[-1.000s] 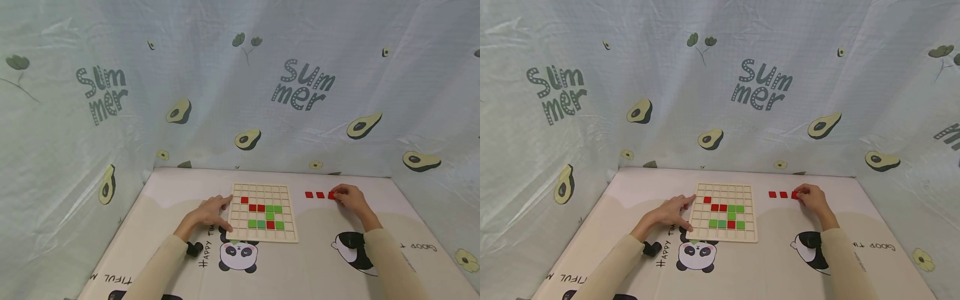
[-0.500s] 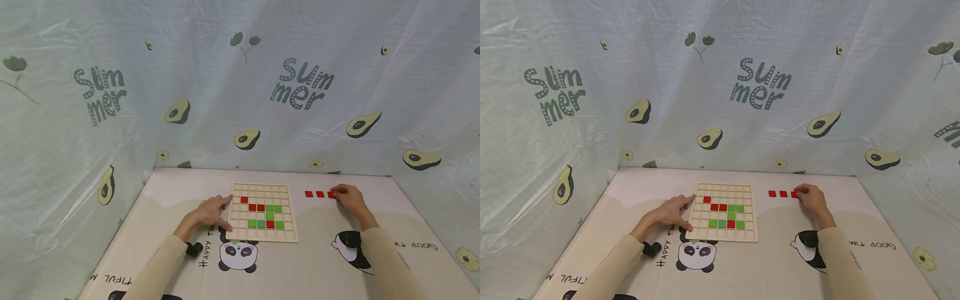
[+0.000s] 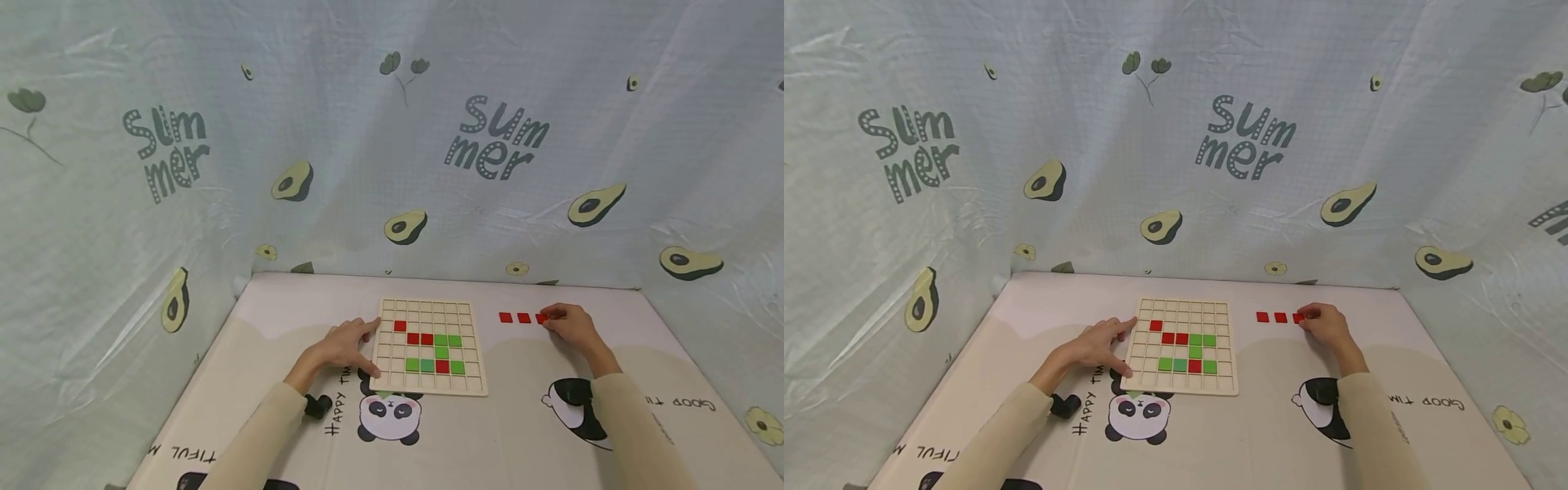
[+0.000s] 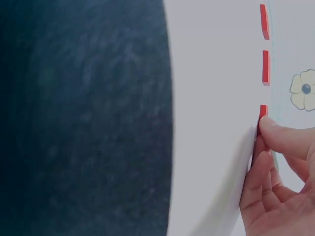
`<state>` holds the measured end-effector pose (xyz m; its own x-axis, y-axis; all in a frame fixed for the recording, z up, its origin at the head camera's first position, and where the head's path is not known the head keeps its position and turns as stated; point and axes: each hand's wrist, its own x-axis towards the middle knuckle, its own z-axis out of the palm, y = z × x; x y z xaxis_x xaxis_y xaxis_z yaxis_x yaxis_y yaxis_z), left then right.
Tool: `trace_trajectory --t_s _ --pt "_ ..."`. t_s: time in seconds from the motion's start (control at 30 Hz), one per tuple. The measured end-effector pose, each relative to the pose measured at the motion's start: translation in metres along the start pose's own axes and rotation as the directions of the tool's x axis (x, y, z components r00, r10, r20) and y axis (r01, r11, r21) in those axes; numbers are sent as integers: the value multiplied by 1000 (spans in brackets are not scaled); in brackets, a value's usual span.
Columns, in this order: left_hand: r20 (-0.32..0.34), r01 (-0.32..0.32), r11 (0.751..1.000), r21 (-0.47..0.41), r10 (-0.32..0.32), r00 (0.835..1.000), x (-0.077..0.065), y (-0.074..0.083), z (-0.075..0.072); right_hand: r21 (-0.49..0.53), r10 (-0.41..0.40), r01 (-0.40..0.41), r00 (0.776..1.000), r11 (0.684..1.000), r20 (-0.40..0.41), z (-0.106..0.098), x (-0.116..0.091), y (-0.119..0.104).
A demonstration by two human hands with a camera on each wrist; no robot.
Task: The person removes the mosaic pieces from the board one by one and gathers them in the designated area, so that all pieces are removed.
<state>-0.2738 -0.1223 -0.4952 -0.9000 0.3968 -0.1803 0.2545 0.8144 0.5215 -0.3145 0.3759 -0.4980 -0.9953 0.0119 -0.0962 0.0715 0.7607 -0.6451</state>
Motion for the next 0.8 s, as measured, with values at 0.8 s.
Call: trace_trajectory --t_s 0.8 --pt "0 -8 1000 -13 8 1000 -2 1 -1 13 -5 5 1000 1000 -18 1 -4 0"
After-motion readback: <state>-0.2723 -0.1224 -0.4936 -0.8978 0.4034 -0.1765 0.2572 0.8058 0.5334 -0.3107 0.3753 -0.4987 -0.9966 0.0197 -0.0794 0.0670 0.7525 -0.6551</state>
